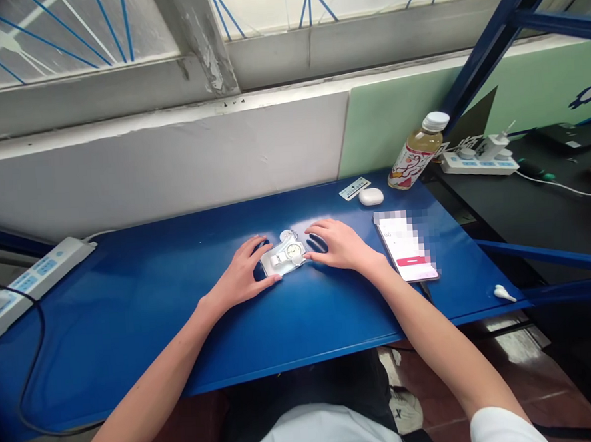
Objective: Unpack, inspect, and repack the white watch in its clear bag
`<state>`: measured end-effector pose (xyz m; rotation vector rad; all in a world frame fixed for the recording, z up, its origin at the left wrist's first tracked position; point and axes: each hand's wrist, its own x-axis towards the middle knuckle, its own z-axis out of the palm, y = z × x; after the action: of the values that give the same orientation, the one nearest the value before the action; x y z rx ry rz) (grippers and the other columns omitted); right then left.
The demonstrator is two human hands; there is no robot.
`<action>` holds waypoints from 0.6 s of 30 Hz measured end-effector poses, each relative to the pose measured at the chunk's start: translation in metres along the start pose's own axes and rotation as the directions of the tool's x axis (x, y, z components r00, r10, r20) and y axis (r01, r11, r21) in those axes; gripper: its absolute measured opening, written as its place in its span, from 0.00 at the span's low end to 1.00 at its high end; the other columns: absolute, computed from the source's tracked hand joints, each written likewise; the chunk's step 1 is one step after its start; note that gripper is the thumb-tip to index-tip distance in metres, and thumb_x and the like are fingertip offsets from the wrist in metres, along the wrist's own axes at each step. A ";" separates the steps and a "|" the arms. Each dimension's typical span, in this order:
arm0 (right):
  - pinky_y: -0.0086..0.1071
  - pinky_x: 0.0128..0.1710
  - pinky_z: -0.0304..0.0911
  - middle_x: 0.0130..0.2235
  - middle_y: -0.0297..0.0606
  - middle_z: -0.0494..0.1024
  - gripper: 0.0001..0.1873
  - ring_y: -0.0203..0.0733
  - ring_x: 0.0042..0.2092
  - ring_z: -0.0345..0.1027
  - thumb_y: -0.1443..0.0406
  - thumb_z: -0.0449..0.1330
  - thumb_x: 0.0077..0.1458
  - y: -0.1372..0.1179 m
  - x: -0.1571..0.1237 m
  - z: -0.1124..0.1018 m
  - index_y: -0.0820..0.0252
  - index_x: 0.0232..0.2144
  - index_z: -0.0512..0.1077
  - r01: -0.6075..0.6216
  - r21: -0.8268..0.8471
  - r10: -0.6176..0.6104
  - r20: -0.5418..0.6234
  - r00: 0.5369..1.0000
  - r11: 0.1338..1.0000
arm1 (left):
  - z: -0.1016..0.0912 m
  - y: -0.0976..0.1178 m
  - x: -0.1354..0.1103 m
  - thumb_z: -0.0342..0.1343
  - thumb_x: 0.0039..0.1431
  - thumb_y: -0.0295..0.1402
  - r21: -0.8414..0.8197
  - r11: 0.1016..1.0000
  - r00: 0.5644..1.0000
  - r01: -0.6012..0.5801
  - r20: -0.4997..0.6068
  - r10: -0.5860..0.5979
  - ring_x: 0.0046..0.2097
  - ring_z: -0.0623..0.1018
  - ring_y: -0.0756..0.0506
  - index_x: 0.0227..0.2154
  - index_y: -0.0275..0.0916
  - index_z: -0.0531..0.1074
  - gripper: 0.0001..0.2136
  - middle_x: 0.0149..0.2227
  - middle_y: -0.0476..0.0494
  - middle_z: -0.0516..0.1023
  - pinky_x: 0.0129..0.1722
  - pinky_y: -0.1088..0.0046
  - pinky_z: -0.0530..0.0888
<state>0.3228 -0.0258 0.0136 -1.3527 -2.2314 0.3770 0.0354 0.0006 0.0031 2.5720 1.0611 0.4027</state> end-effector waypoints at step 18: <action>0.52 0.61 0.60 0.63 0.49 0.66 0.37 0.60 0.63 0.61 0.50 0.69 0.48 0.004 -0.001 -0.007 0.54 0.58 0.71 -0.102 0.115 0.074 0.225 0.972 0.988 | -0.002 -0.005 0.000 0.61 0.56 0.55 -0.025 1.000 0.998 0.012 0.069 -0.011 0.70 0.54 0.29 0.62 0.39 0.63 0.36 0.67 0.30 0.59 0.65 0.45 0.60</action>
<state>0.3302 -0.0252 0.0172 -1.4045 -2.2834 0.7186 0.0314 0.0046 0.0032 2.5368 1.0396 0.3210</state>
